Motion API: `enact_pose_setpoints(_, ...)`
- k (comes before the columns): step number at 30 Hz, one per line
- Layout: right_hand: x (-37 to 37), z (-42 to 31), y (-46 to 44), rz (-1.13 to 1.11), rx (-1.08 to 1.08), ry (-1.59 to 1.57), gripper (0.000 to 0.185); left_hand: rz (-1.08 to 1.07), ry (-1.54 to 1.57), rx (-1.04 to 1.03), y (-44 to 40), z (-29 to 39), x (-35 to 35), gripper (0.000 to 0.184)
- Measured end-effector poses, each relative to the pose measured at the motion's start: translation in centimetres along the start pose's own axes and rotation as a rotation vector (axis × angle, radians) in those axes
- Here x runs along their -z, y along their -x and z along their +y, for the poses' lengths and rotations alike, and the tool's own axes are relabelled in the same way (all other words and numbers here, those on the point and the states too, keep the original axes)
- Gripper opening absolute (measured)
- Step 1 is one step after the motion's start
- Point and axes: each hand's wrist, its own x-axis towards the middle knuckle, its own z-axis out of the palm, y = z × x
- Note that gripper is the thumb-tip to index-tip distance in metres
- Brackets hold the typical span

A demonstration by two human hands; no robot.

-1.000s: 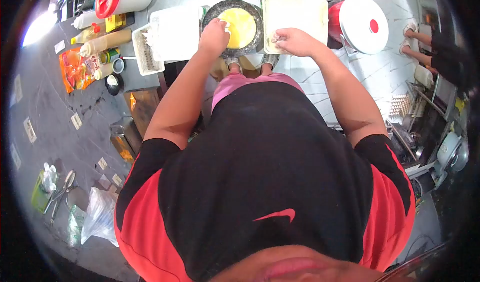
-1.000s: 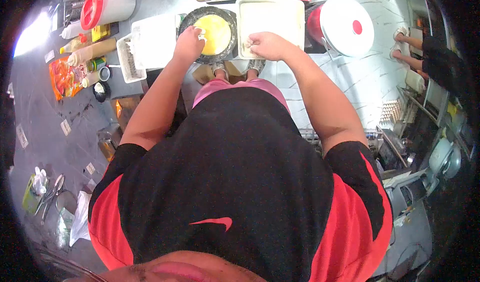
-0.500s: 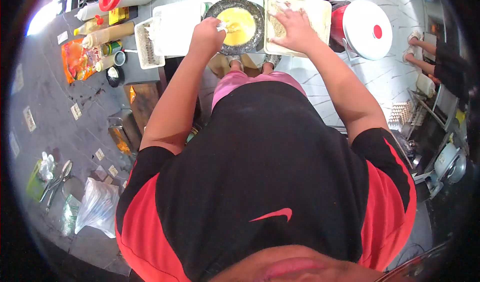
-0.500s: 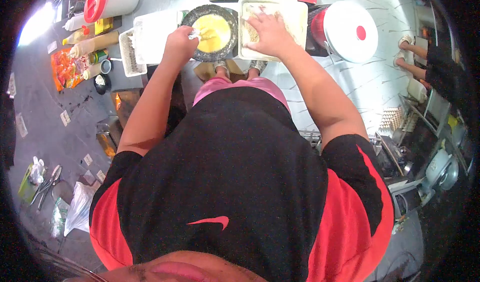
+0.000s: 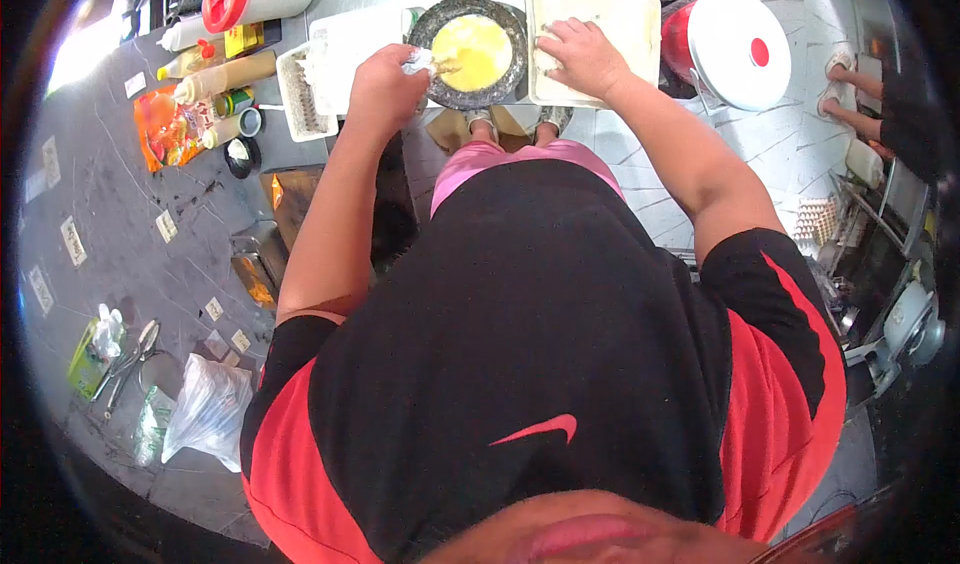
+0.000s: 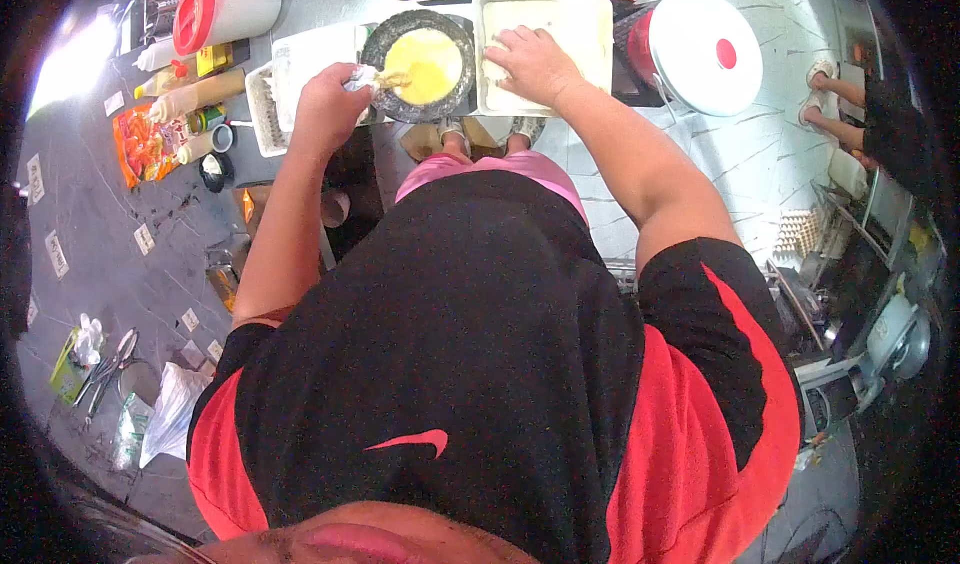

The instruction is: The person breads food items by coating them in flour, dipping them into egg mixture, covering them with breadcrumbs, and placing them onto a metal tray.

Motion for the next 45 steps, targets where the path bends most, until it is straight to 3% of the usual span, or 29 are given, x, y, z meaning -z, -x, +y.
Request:
enact_pose_setpoints(4,-0.4,1.0,-1.1,-0.088,-0.016,-0.104,0.041,-0.065,0.042,0.066,0.3,0.8,1.3,0.040)
enact_pose_setpoints(13,2.0,3.2,0.9,0.157,-0.369,-0.451,0.039,-0.116,0.044,0.098,0.2,2.4,2.7,0.042)
enact_pose_setpoints(18,4.0,2.9,2.6,0.058,-0.518,-0.570,0.036,-0.105,0.034,0.017,-0.5,1.7,2.1,0.046)
enact_pose_setpoints(26,5.1,2.5,4.0,0.175,-0.496,-0.597,0.034,-0.098,0.029,-0.104,-1.3,2.9,0.9,0.049)
enact_pose_setpoints(29,7.2,2.2,4.5,0.163,-0.534,-0.601,0.034,-0.152,0.071,-0.137,-1.5,6.9,1.0,0.050)
enact_pose_setpoints(36,8.7,3.3,6.5,0.263,-0.535,-0.596,0.034,-0.277,0.272,-0.371,-4.5,12.5,-4.0,0.048)
enact_pose_setpoints(41,10.3,2.7,7.1,0.229,-0.591,-0.604,0.037,-0.324,0.091,-0.401,-8.9,11.7,-12.5,0.051)
enact_pose_setpoints(45,10.8,2.3,7.2,0.189,-0.628,-0.677,0.038,-0.290,-0.005,-0.456,-9.4,10.6,-14.4,0.054)
